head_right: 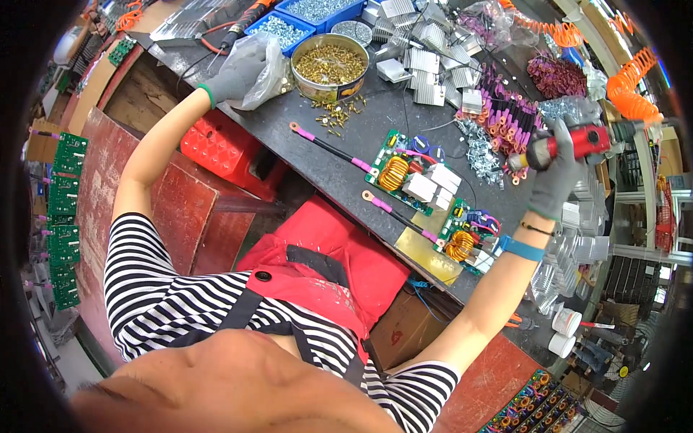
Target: The person assembles electronic components and heatsinks onto printed circuit boards by securing them with screws using a power screwdriver.
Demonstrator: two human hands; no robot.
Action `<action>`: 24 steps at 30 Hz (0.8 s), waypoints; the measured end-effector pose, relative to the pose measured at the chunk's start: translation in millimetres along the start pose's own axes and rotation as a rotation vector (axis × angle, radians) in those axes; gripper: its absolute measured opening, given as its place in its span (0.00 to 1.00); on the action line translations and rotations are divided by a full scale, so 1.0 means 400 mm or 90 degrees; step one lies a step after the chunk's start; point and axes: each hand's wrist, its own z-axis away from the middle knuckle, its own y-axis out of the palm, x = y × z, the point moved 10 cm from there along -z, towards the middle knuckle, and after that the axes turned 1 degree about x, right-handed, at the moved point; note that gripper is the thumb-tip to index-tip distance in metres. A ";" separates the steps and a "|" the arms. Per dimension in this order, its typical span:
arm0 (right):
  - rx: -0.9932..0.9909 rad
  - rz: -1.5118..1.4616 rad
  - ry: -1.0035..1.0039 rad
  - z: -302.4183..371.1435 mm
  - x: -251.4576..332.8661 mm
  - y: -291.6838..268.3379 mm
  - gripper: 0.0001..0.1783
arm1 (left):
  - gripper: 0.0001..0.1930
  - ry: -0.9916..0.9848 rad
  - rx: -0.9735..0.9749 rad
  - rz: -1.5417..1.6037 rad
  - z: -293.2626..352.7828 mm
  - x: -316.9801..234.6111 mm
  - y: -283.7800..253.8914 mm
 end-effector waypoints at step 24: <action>0.211 -0.228 0.101 0.293 0.072 0.270 0.22 | 0.10 -0.255 -0.248 0.787 0.099 0.177 -0.096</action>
